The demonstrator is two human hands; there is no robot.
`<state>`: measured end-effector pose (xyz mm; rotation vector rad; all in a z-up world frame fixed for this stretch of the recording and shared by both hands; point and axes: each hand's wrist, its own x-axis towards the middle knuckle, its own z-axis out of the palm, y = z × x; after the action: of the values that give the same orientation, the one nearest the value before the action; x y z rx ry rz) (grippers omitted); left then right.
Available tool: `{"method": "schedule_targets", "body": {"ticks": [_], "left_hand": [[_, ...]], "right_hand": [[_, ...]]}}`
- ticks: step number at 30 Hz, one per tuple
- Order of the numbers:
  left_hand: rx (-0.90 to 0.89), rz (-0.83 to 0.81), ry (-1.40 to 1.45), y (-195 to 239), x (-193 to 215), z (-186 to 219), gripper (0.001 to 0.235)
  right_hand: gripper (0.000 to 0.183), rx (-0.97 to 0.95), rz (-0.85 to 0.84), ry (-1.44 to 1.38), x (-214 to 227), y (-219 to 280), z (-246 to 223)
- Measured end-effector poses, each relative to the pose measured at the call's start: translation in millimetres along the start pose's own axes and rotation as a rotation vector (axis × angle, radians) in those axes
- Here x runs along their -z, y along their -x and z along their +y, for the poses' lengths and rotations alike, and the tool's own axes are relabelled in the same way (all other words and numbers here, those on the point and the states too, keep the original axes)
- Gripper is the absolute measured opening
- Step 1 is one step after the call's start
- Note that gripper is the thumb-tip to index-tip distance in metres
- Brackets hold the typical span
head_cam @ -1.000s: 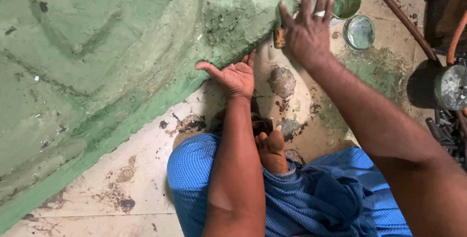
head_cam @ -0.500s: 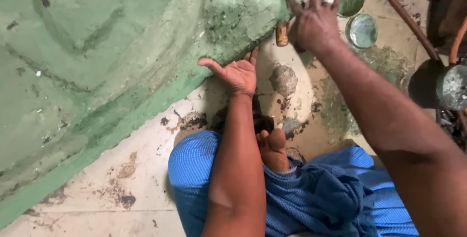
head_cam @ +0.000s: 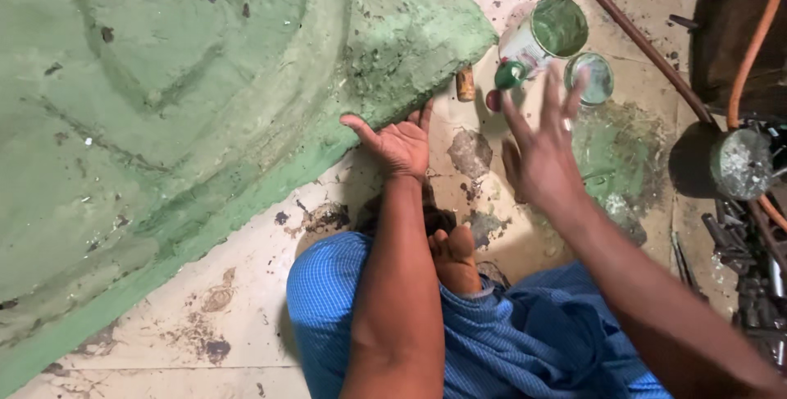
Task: The person sits on the floor and uses their hands to apply and smooth a green plaster-like substance onto a wall. They repeatedly scoop material from a nearby container and spread it along the lower section of the wall.
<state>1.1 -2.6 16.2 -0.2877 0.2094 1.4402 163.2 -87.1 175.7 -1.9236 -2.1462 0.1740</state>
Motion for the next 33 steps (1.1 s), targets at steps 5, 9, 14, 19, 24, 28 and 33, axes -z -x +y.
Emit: {"method": "schedule_targets", "body": {"ticks": [5,9,14,19,24,28,33], "left_hand": [[0.007,-0.013,0.034,3.1,3.0,0.9,0.111],[0.021,-0.008,0.037,0.5,0.2,0.0,0.108],[0.049,0.001,0.042,3.4,-1.0,1.1,0.108],[0.076,0.025,0.028,5.7,-4.4,2.9,0.112],[0.062,0.030,-0.038,9.0,-9.9,1.9,0.117],[0.056,0.044,-0.059,9.2,-1.7,2.4,0.127],[0.077,0.143,-0.136,11.2,12.0,-3.8,0.128]], "right_hand": [[0.061,-0.172,-0.048,0.149,20.9,115.0,18.2],[0.063,-0.320,0.037,0.127,38.8,189.8,38.6],[0.061,-0.415,0.106,0.259,47.6,241.7,64.7],[0.060,-0.444,0.143,0.129,42.0,248.8,69.1],[0.062,-0.509,0.017,0.293,42.0,241.7,66.0],[0.066,-0.472,0.049,0.245,38.9,243.0,63.7],[0.069,-0.349,0.190,0.181,38.5,246.9,72.9]]}}
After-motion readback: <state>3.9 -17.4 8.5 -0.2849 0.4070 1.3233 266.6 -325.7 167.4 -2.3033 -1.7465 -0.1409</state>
